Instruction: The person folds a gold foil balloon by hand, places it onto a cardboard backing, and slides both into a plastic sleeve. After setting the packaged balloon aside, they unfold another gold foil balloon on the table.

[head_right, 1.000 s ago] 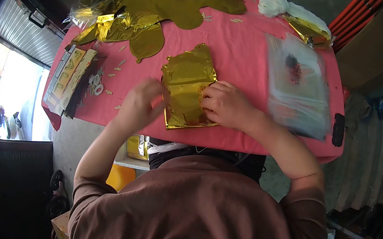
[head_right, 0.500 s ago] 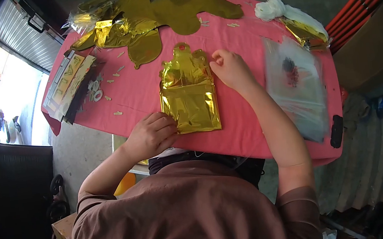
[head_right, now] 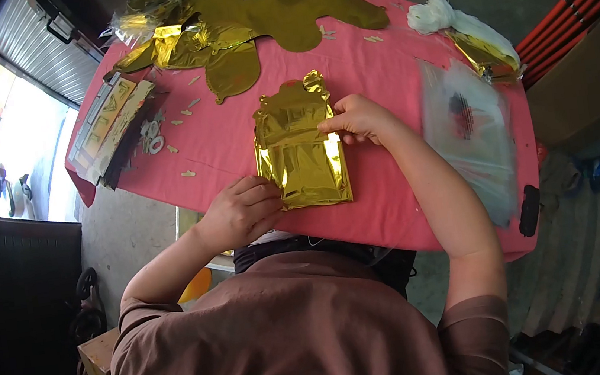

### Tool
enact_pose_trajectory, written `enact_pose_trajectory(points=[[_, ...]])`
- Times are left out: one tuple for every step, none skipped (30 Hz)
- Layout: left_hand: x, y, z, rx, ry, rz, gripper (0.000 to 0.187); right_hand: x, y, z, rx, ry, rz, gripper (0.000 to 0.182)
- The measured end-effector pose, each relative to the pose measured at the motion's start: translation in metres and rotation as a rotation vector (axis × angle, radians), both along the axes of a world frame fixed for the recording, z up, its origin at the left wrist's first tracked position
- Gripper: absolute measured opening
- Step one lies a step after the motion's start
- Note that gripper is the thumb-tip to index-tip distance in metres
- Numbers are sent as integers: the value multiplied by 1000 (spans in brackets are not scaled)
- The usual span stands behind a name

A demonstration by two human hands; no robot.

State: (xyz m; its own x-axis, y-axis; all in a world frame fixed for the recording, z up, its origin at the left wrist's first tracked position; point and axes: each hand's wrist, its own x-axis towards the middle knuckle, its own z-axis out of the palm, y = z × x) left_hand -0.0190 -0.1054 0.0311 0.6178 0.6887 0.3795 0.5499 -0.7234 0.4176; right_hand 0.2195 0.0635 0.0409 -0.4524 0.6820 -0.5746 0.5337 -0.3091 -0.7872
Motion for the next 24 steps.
enact_pose_trajectory(points=[[0,0,0,-2,2,3,18,-2,-1,-2,-8,18,-7,21],[0,1,1,6,-8,-8,17,-4,-2,-4,-16,37,-15,17],[0,1,2,17,-17,-17,16,-5,-2,-6,-15,40,-13,17],[-2,3,2,18,-15,-15,16,-5,-3,-9,29,35,2,16],[-4,5,0,-63,-80,-17,15,-5,-4,-11,76,29,18,16],[-6,8,-2,-143,-147,-18,15,-5,-8,-12,94,36,-5,13],[-9,12,-3,-144,-148,-15,15,-3,-12,-13,92,35,-2,13],[-14,18,-4,-181,-236,124,15,1,-15,-14,121,68,-14,12],[-17,25,-3,-214,-324,263,15,5,-18,-15,151,101,-26,11],[-21,33,-3,-209,-325,266,15,7,-20,-22,182,171,-49,9],[-24,41,-2,-344,-375,388,17,10,-23,-24,186,171,-47,9],[-26,47,-1,-480,-425,509,19,12,-27,-24,200,235,-85,8],[-28,53,-4,-478,-426,510,19,13,-30,-24,212,299,-124,7],[-30,58,-9,-675,-583,433,22,16,-30,-30,212,298,-122,7],[-31,61,-11,-868,-738,347,25,16,-30,-35,232,368,-134,5],[-30,62,-11,-867,-739,347,25,18,-30,-39,251,439,-146,3],[-29,63,-11,-1007,-819,347,26,20,-30,-42,252,438,-142,3],[-29,62,-12,-1149,-899,346,27,19,-33,-40,260,495,-157,5],[-31,61,-11,-1151,-901,352,27,18,-35,-40,264,552,-174,8],[-34,60,-8,-1222,-872,333,27,20,-35,-43,262,553,-170,8],[-36,61,-5,-1290,-842,311,26,23,-32,-44,246,579,-156,11],[-36,60,-3,-1288,-845,312,26,26,-31,-45,229,603,-144,14],[-35,58,-2,-1306,-894,266,24,28,-30,-47,229,604,-141,14],[-34,56,-1,-1324,-942,221,24,28,-31,-47,235,602,-154,15]])
